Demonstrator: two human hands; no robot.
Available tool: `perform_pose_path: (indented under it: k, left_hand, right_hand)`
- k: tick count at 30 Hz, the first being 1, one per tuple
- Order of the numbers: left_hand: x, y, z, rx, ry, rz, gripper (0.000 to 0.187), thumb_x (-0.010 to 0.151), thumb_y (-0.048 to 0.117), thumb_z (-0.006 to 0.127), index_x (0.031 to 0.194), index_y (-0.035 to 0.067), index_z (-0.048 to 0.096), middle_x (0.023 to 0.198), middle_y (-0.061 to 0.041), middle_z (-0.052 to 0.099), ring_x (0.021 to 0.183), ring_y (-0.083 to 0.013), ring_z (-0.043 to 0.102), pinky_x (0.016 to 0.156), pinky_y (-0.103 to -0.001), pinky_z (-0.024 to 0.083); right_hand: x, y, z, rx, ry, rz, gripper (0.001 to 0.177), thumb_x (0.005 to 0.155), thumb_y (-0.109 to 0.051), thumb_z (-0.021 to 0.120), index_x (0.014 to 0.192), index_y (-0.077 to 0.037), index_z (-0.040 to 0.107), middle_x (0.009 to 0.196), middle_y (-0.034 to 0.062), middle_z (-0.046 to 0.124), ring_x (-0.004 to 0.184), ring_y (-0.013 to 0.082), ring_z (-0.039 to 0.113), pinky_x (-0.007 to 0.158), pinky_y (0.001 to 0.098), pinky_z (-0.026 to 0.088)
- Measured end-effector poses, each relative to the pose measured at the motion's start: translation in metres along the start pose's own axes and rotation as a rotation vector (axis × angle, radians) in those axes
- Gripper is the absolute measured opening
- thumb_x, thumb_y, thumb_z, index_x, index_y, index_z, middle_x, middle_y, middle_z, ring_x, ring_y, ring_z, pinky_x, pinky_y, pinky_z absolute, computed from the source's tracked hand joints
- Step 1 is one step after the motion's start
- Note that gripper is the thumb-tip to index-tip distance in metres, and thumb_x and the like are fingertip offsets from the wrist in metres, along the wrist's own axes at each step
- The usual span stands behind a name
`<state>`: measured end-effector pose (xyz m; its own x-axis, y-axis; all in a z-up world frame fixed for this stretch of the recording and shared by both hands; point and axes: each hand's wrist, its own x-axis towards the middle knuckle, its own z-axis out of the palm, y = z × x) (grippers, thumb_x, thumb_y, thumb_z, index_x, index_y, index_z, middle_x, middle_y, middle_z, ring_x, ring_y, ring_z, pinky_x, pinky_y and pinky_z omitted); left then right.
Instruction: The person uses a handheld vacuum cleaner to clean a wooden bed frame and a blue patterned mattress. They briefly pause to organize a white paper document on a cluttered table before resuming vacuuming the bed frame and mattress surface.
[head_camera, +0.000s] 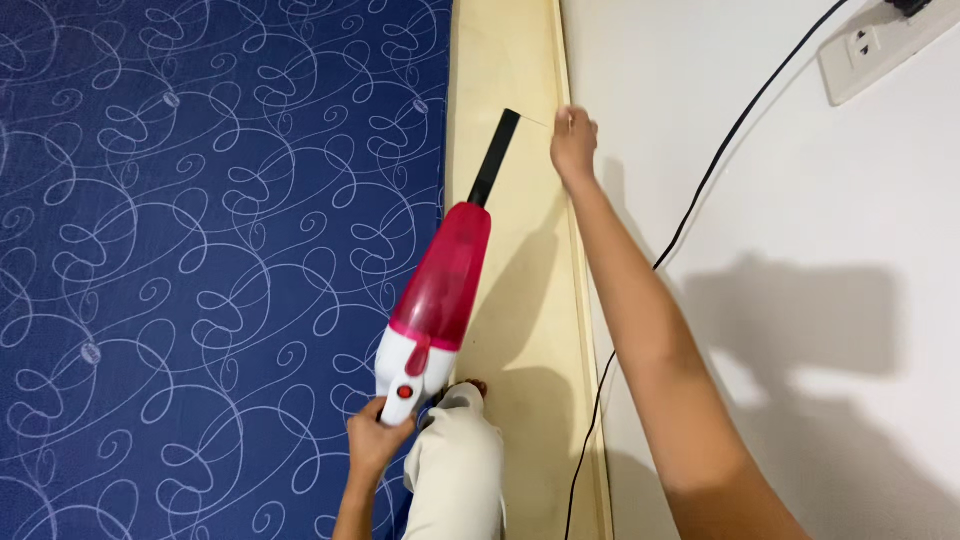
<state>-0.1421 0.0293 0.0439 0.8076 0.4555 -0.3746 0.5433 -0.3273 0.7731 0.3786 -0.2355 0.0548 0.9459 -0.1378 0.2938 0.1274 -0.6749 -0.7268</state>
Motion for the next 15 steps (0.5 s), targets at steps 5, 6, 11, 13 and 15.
perform_pose_path:
  k: [5, 6, 11, 13, 15]
  left_hand:
    - [-0.02, -0.009, -0.005, -0.048, -0.008, -0.056, 0.038, 0.064, 0.017, 0.086, 0.097, 0.0, 0.078, 0.078, -0.014, 0.081, 0.067, -0.0176, 0.077, 0.064, -0.032, 0.059]
    - [-0.023, -0.011, -0.006, -0.061, 0.006, -0.036, 0.038, 0.063, 0.017, 0.086, 0.096, 0.0, 0.078, 0.078, -0.014, 0.081, 0.067, -0.0171, 0.076, 0.063, -0.032, 0.059]
    - [-0.03, -0.02, -0.01, -0.084, 0.05, 0.011, 0.037, 0.064, 0.018, 0.085, 0.094, 0.0, 0.077, 0.076, -0.014, 0.081, 0.068, -0.0176, 0.076, 0.063, -0.032, 0.059]
    - [-0.031, -0.019, -0.012, -0.021, 0.082, -0.003, 0.038, 0.062, 0.019, 0.086, 0.094, 0.0, 0.077, 0.075, -0.014, 0.081, 0.066, -0.018, 0.078, 0.063, -0.032, 0.059]
    - [-0.032, -0.02, -0.013, -0.037, 0.077, -0.005, 0.039, 0.063, 0.019, 0.086, 0.096, 0.0, 0.077, 0.076, -0.014, 0.08, 0.067, -0.0184, 0.078, 0.063, -0.032, 0.06]
  right_hand:
    - [0.028, -0.056, -0.03, -0.189, -0.41, 0.095, 0.037, 0.1, -0.035, 0.052, 0.119, -0.008, 0.069, 0.117, 0.0131, 0.069, 0.111, 0.0337, 0.059, 0.093, 0.0526, 0.044]
    - [0.035, -0.061, -0.035, -0.135, -0.505, 0.067, 0.035, 0.1, -0.032, 0.055, 0.114, -0.005, 0.072, 0.107, 0.0126, 0.074, 0.105, 0.0291, 0.066, 0.093, 0.0468, 0.049]
    - [0.025, -0.08, -0.049, 0.138, -0.601, 0.061, 0.019, 0.095, -0.019, 0.069, 0.099, -0.002, 0.077, 0.082, 0.007, 0.077, 0.077, 0.0144, 0.075, 0.076, 0.0316, 0.061]
    - [0.015, -0.1, -0.058, 0.225, -0.555, 0.067, 0.016, 0.095, -0.016, 0.073, 0.095, -0.001, 0.078, 0.08, 0.0062, 0.077, 0.074, 0.012, 0.075, 0.071, 0.0266, 0.061]
    - [0.009, -0.118, -0.071, 0.251, -0.615, 0.207, 0.017, 0.097, -0.021, 0.07, 0.095, -0.006, 0.078, 0.078, 0.0036, 0.074, 0.072, 0.0095, 0.072, 0.065, 0.0249, 0.057]
